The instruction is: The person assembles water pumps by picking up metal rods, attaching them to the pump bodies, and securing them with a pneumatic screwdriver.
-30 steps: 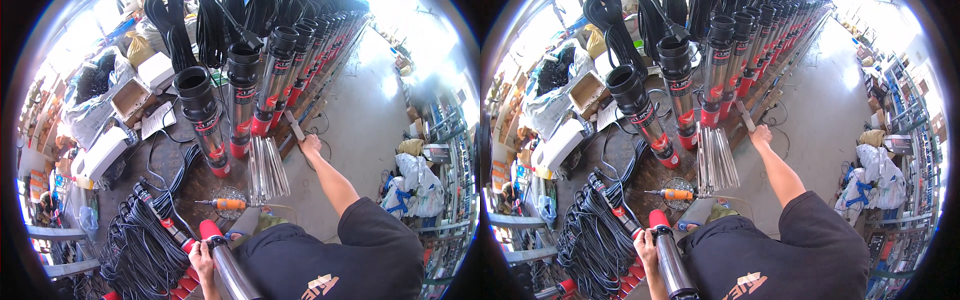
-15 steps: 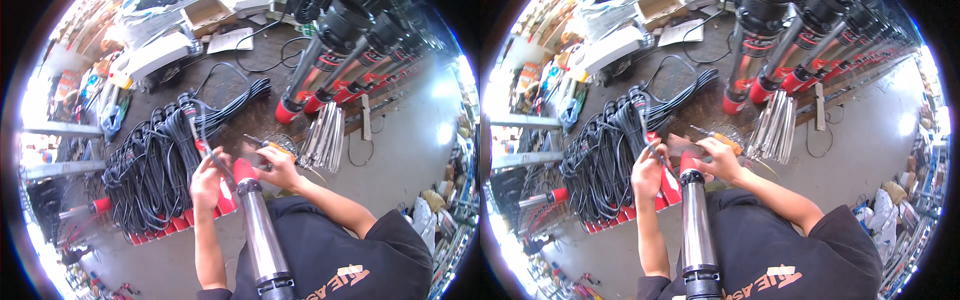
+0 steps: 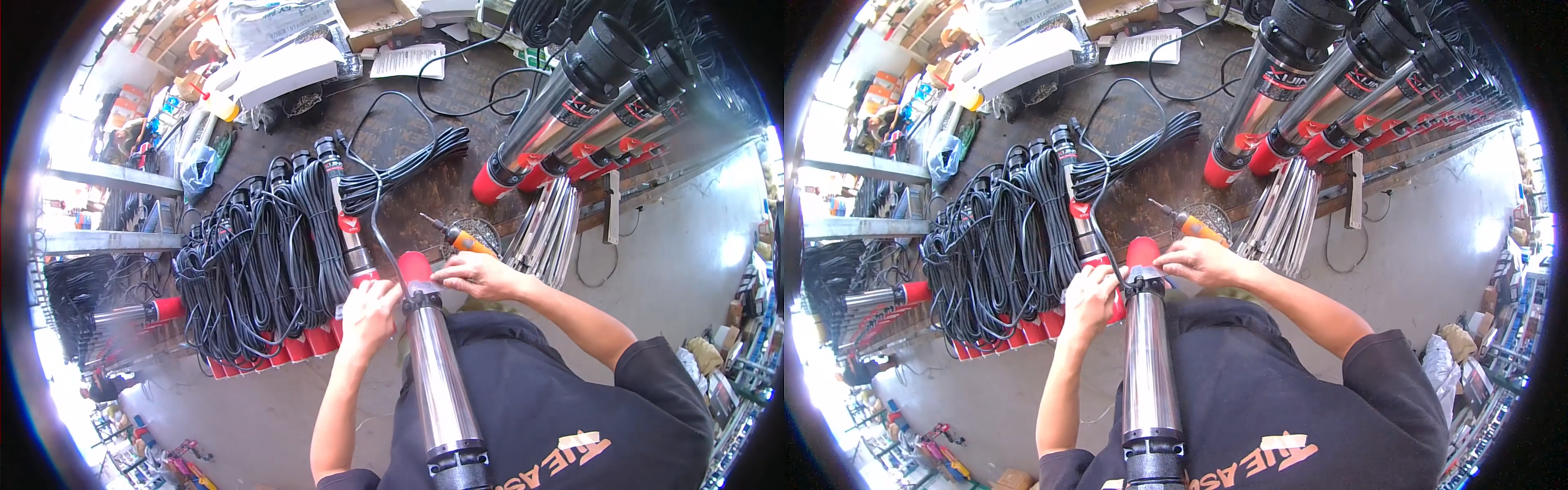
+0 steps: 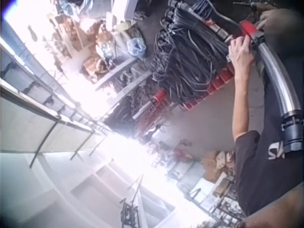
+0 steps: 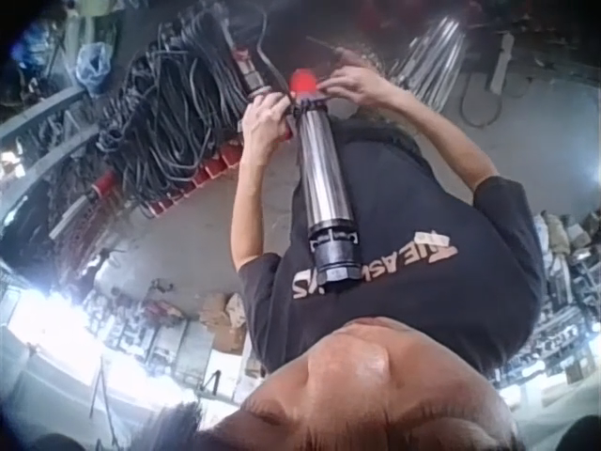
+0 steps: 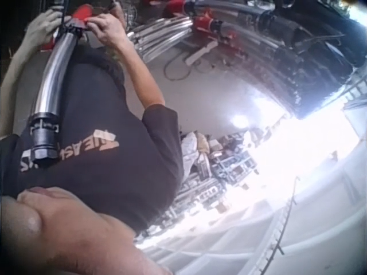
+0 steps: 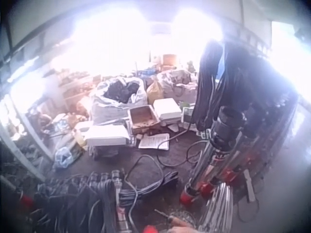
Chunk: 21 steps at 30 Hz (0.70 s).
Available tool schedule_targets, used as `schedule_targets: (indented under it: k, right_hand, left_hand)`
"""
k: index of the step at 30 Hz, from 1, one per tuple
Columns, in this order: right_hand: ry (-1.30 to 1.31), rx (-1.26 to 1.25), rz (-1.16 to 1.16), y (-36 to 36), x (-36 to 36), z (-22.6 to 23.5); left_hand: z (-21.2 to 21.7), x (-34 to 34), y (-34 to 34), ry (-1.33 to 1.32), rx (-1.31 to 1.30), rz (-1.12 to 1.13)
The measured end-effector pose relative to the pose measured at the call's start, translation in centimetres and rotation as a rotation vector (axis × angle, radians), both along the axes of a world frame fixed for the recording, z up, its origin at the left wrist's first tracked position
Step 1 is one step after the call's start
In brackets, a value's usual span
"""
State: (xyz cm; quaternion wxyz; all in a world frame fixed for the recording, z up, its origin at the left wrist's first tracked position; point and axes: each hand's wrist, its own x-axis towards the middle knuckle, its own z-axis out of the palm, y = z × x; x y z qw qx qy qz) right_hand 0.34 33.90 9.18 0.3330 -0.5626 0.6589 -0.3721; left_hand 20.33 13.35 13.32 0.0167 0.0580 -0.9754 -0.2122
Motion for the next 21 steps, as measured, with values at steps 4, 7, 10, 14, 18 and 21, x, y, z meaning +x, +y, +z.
schedule_targets:
  k: [4,7,10,14,18,21]
  right_hand:
    - [-0.180,0.026,0.004,0.5,0.3,1.7]
    - [-0.149,0.081,0.062,1.1,0.7,2.4]
    - [-0.112,0.063,0.047,2.1,1.2,1.3]
    - [0.135,-0.026,0.028,2.7,2.3,1.8]
    - [0.294,0.000,0.101,2.1,3.6,4.3]
    - [0.492,0.106,0.316,0.5,3.3,4.6]
  left_hand:
    - [1.7,1.1,0.9,0.013,0.295,0.061]
    - [2.8,2.0,1.7,-0.035,0.392,0.062]
    - [3.5,2.2,2.8,-0.056,0.382,0.067]
    - [4.7,1.3,5.0,-0.070,0.203,0.102]
    - [1.6,1.8,5.7,0.143,0.108,0.148]
    - [0.1,2.4,5.7,0.215,0.178,0.199]
